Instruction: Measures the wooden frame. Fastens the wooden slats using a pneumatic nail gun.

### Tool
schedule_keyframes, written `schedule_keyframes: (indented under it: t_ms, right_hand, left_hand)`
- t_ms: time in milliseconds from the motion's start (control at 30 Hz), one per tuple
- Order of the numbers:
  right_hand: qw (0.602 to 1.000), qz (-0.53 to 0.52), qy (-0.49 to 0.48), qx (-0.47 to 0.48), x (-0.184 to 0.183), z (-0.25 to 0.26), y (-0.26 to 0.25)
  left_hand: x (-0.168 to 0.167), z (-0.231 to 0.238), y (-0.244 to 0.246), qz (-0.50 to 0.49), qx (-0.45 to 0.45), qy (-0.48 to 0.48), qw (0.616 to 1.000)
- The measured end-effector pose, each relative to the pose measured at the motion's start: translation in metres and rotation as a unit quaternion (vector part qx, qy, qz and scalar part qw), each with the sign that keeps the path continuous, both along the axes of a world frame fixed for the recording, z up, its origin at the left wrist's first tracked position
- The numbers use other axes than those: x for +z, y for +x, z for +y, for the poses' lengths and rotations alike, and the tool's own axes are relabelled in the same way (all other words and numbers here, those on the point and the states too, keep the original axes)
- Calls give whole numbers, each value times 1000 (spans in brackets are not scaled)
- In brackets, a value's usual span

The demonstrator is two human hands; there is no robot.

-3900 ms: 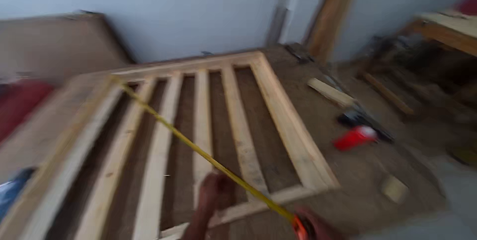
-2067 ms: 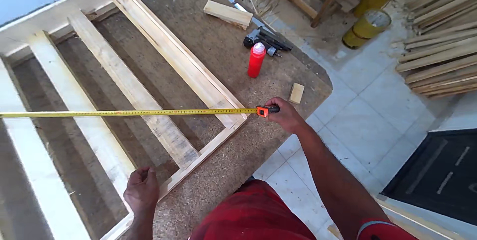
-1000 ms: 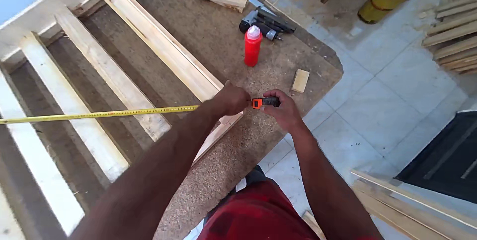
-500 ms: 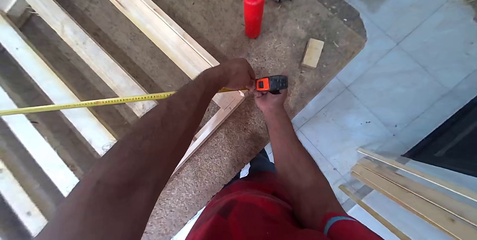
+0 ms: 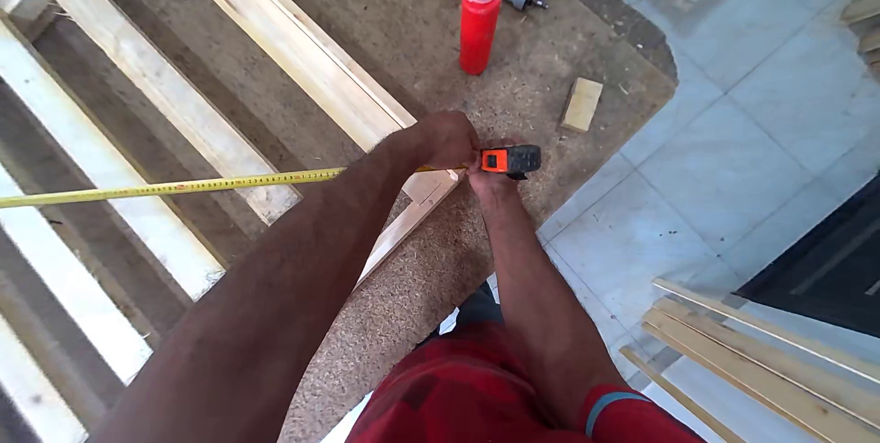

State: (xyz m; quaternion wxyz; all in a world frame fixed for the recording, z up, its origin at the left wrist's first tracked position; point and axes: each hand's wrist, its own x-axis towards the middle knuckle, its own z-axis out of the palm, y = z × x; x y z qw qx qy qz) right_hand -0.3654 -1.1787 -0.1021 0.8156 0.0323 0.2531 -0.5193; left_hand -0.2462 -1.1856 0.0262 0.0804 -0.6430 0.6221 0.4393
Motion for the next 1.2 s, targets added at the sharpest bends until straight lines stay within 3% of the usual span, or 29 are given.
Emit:
schedule_keyframes:
  t_ms: [100, 133, 233, 333, 400, 467, 500, 533, 633, 700, 800, 933, 1033, 1200]
  right_hand:
    - [987, 114, 114, -21, 47, 1, 11]
    - [988, 103, 113, -18, 40, -2, 10]
    - [999, -37, 26, -3, -23, -10, -2]
    - [1000, 29, -9, 7, -13, 1, 6]
    - [999, 0, -28, 19, -21, -3, 3]
    - [999, 13, 38, 15, -6, -7, 0]
    - [988, 86, 124, 10, 23, -8, 6]
    - [981, 123, 151, 11, 35, -5, 10]
    - [1000, 10, 11, 12, -20, -3, 3]
    - [1000, -12, 14, 13, -36, -9, -2]
    - [998, 51, -7, 23, -18, -1, 5]
    - [999, -38, -23, 20, -31, -14, 0]
    - [999, -3, -26, 37, -19, -6, 8]
    - [996, -80, -9, 28, -31, -14, -1]
  left_hand:
    - [2, 0, -1, -2, 1, 4, 1000]
    - [2, 1, -1, 0, -1, 2, 1000]
    - [1, 1, -1, 0, 4, 0, 1000]
    - [1, 1, -1, 2, 6, 3, 1000]
    - [0, 1, -1, 0, 6, 3, 1000]
    - [0, 1, -1, 3, 8, 2, 1000]
    - [1, 1, 0, 7, 11, 3, 1000]
    - [1, 1, 0, 9, 13, 4, 1000]
    - [0, 1, -1, 6, 14, 6, 1000]
    - [0, 2, 0, 5, 9, 1, 1000]
    - [-1, 2, 0, 8, -13, -8, 1000]
    - [-1, 3, 0, 10, 4, -2, 1000]
    - [-3, 1, 0, 7, -7, -8, 1000]
    - [-1, 1, 0, 11, 10, 1, 1000]
